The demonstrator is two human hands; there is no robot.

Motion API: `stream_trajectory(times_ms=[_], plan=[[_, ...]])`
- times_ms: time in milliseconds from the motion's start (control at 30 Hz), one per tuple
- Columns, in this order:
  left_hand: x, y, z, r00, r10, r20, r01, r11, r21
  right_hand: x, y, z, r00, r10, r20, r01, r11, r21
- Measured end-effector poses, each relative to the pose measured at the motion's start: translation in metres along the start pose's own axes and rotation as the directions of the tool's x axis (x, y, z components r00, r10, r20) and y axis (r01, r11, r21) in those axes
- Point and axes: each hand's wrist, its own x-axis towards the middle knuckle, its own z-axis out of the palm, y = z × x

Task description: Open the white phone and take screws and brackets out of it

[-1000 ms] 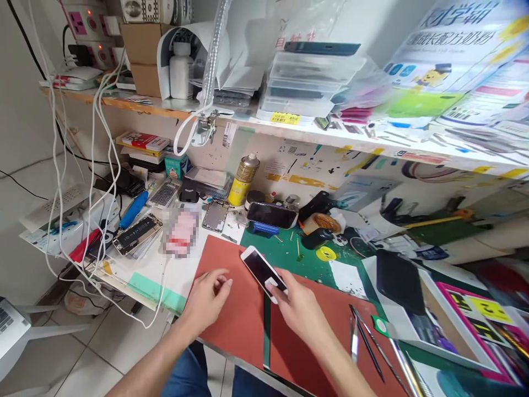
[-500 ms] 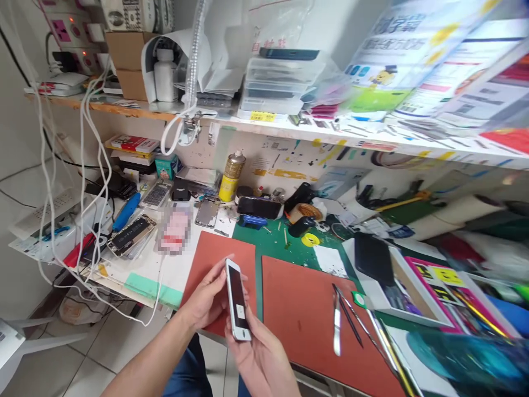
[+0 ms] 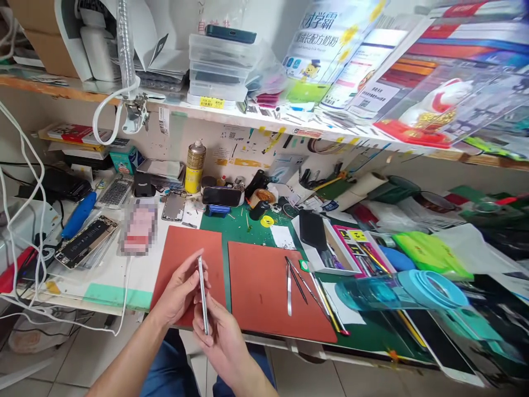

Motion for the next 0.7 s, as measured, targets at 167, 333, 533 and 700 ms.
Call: stream_trajectory(times_ms=[167,333,533,700], plan=[[-0.007,0.008,0.014,0.986,0.117,-0.116,-0.108,0.991,0.081,-0.006,-0.021,-0.010,0.943,-0.310,-0.124,0.264,0.919,-0.293],[-0.013,0.013,0.033,0.982,0.188,-0.032,-0.176,0.957,0.230,-0.014,-0.018,-0.008,0.659,-0.732,0.175,0.465,0.213,-0.859],[-0.016,0.019,0.039,0.984,0.177,-0.013,-0.167,0.949,0.267,-0.027,0.017,-0.021,0.584,-0.783,0.212,0.467,0.111,-0.877],[0.010,0.016,0.025,0.985,0.137,-0.100,-0.101,0.947,0.306,-0.042,0.109,-0.080,0.875,-0.458,0.157,0.270,0.192,-0.943]])
